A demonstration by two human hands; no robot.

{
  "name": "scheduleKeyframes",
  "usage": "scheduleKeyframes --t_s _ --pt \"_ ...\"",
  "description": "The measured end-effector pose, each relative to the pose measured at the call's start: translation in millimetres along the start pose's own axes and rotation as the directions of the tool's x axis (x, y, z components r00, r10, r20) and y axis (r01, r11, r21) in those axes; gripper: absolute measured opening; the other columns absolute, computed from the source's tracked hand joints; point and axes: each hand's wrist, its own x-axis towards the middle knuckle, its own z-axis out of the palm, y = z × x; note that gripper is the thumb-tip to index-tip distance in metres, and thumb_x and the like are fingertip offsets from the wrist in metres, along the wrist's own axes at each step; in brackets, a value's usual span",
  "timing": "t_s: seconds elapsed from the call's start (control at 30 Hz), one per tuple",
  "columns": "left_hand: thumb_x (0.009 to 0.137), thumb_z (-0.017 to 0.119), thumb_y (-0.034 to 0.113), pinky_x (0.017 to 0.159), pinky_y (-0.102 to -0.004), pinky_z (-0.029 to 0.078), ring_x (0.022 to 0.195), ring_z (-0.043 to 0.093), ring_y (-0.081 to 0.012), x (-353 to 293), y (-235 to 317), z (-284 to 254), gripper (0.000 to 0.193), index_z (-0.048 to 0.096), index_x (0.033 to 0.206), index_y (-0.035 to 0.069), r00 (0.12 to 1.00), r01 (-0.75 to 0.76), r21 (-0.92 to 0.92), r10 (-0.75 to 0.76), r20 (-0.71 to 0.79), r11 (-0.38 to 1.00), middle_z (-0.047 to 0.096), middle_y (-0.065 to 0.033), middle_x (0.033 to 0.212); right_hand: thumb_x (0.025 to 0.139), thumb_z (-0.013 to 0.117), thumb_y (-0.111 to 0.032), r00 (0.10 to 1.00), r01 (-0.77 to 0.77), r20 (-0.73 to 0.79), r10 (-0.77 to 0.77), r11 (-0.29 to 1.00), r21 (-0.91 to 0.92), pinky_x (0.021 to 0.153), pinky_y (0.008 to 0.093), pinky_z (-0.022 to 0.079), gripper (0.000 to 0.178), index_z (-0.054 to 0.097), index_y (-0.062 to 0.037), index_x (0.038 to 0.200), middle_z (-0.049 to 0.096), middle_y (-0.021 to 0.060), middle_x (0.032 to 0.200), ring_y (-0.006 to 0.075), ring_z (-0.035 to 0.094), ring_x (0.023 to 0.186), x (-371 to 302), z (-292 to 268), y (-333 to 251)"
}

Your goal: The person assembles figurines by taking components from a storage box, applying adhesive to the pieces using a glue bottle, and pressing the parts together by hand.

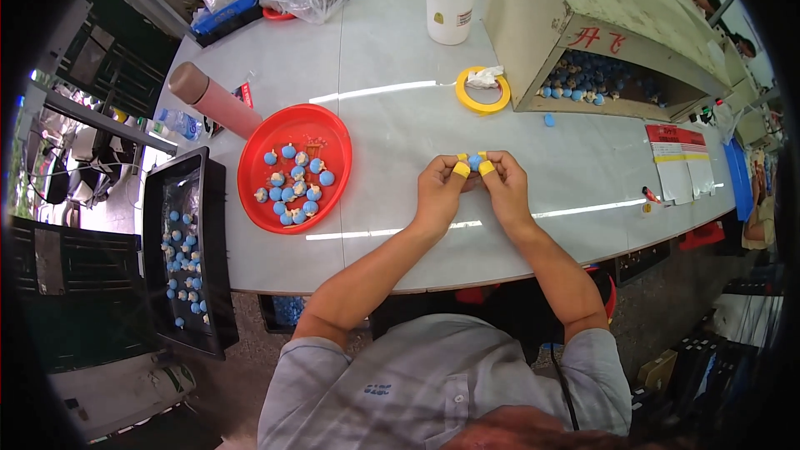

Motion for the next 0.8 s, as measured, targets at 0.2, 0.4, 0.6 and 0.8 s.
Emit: scheduleKeyframes --t_s 0.2,0.4,0.6,0.8 --pt "0.095 0.056 0.01 0.077 -0.0258 0.055 0.089 0.068 -0.0177 11 16 -11 0.023 0.056 0.112 -0.005 0.981 0.079 0.186 -0.11 0.161 0.979 0.066 -0.0119 0.102 0.094 0.056 -0.01 0.982 -0.115 0.149 0.119 0.993 -0.036 0.05 0.0184 0.038 0.014 0.057 0.0 0.104 0.059 0.0004 0.075 0.0038 0.05 0.059 8 -24 -9" --pt "0.092 0.056 0.003 0.071 -0.0256 0.057 0.085 0.07 -0.0186 17 24 -16 0.02 0.056 0.107 -0.01 0.955 0.12 0.272 -0.186 0.231 0.955 0.066 -0.0151 0.098 0.093 0.055 -0.008 0.951 -0.136 0.26 0.171 0.98 -0.148 0.05 0.0182 0.04 0.014 0.057 -0.0006 0.104 0.062 0.0032 0.077 0.005 0.052 0.058 11 -31 -17" --pt "0.09 0.06 0.004 0.074 -0.0248 0.057 0.084 0.069 -0.0173 19 15 -21 0.016 0.061 0.1 -0.009 0.956 0.098 0.288 -0.171 0.239 0.952 0.067 -0.0131 0.095 0.091 0.055 -0.006 0.935 -0.162 0.284 0.21 0.969 -0.186 0.053 0.0203 0.044 0.011 0.057 0.0018 0.099 0.062 0.0043 0.081 0.0057 0.055 0.063 13 -30 -18" --pt "0.091 0.059 0.004 0.073 -0.0246 0.057 0.082 0.069 -0.0173 19 13 -20 0.014 0.061 0.097 -0.008 0.96 0.105 0.288 -0.173 0.221 0.952 0.067 -0.0135 0.095 0.09 0.054 -0.004 0.938 -0.157 0.279 0.205 0.97 -0.184 0.054 0.021 0.045 0.01 0.056 0.002 0.098 0.061 0.0053 0.088 0.0061 0.056 0.069 13 -30 -13"
